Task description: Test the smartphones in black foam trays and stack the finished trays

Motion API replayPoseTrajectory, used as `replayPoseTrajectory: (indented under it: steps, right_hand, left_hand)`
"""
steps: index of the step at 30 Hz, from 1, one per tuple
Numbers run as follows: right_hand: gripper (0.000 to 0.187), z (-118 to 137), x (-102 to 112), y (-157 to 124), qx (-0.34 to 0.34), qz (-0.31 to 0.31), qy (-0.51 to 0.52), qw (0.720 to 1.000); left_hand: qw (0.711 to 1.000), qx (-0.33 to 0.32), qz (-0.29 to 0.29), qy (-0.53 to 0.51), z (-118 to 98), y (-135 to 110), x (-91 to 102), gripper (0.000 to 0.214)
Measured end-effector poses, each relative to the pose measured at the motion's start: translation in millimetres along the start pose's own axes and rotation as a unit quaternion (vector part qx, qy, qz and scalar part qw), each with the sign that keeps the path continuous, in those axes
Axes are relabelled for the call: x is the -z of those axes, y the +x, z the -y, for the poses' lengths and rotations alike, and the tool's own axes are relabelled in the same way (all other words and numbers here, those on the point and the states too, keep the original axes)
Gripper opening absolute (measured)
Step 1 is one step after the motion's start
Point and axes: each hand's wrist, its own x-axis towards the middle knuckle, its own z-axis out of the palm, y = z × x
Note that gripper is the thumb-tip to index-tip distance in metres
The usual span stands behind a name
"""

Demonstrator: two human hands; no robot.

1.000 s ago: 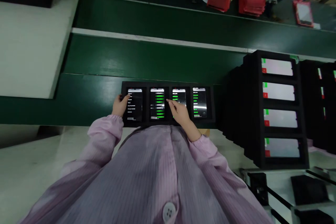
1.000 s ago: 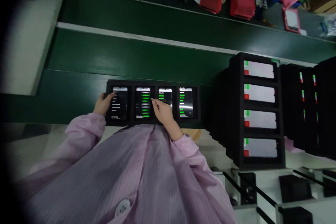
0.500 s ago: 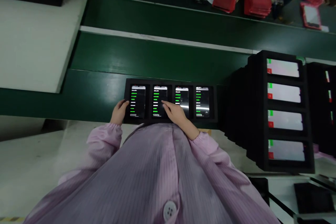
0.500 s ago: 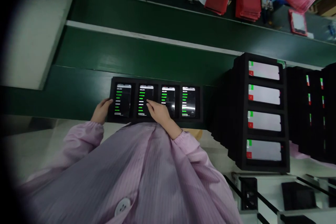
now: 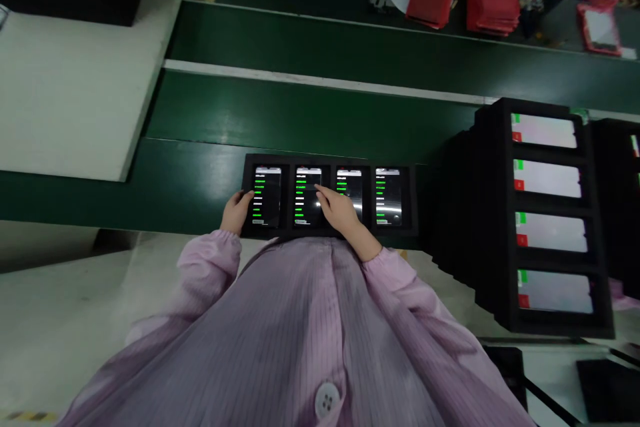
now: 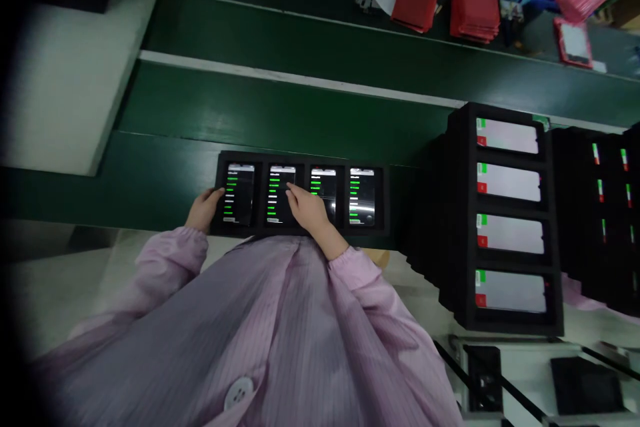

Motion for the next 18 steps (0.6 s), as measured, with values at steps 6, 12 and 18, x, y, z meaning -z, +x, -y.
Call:
replayPoseTrajectory:
  steps: [6,12,18]
  right_hand:
    - [0.039,-26,25,-28,-0.016,-0.093,0.047,0.994]
    - [0.037,-47,33,-41,-0.075,-0.115,0.016,0.99]
    - [0.035,-52,29,-35,-0.087,-0.11,-0.016,0.99]
  left_hand:
    - [0.999,0.032,-0.006,-0.001,-17,10,-7.5,0.031]
    - [0.999,0.033,0.004,-0.014,-22,4,-6.7,0.027]
    - [0.999,0.039,0.013,-0.027,-26,-4,-3.8,0.02]
